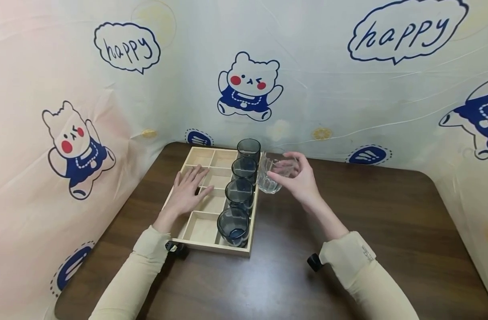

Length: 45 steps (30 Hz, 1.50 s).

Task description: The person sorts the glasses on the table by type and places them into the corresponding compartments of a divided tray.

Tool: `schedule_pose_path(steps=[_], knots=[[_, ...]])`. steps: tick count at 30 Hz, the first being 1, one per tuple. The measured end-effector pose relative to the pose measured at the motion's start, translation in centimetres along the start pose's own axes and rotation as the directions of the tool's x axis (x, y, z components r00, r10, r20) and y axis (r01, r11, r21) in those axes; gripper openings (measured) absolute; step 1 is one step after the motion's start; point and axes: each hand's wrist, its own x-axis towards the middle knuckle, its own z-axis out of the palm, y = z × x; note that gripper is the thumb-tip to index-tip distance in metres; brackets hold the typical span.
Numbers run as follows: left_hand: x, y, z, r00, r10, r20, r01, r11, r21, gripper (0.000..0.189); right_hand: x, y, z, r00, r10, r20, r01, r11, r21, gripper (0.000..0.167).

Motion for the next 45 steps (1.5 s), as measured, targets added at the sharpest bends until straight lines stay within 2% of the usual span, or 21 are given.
schedule_pose_path(steps=[5, 9, 13, 21, 25, 30, 34, 40, 45], knots=[[0.3, 0.1, 0.1, 1.0, -0.001, 0.008, 0.001, 1.0, -0.002, 0.076, 1.7, -1.4, 0.8, 0.999, 0.007, 0.044, -0.005, 0.999, -0.046, 0.071], [0.4, 0.3, 0.2, 1.0, 0.004, 0.012, -0.004, 1.0, -0.013, 0.076, 3.2, -2.5, 1.7, 0.998, 0.019, 0.063, -0.015, 0.998, -0.068, 0.072], [0.2, 0.2, 0.1, 1.0, 0.004, 0.002, -0.004, 1.0, -0.012, 0.076, 4.6, -3.3, 3.4, 0.997, 0.029, 0.067, -0.022, 0.995, -0.095, 0.074], [-0.4, -0.8, -0.1, 1.0, -0.016, -0.006, 0.016, 1.0, 0.006, 0.075, 6.8, -3.5, 7.8, 0.987, 0.063, 0.146, -0.04, 0.987, -0.156, 0.079], [-0.4, -0.7, -0.1, 1.0, -0.02, -0.002, 0.02, 1.0, 0.005, 0.076, 7.6, -3.4, 9.1, 0.981, 0.064, 0.184, -0.031, 0.983, -0.179, 0.082], [-0.1, -0.4, -0.1, 1.0, -0.006, 0.01, 0.005, 1.0, 0.012, 0.077, 8.7, -3.3, 10.2, 0.983, 0.039, 0.177, -0.012, 0.989, -0.15, 0.08], [0.2, -0.2, 0.0, 1.0, 0.0, 0.015, -0.001, 1.0, 0.027, 0.076, 9.7, -2.5, 11.4, 0.984, -0.023, 0.177, 0.05, 0.987, -0.151, 0.085], [0.2, 0.0, 0.0, 1.0, -0.006, 0.017, 0.006, 1.0, 0.013, 0.076, 11.0, -1.1, 13.1, 0.975, -0.114, 0.191, 0.167, 0.943, -0.289, 0.089], [0.1, -0.3, -0.1, 1.0, -0.006, 0.006, 0.006, 1.0, 0.016, 0.075, 11.8, -0.1, 14.1, 0.969, -0.137, 0.207, 0.202, 0.92, -0.335, 0.089]])
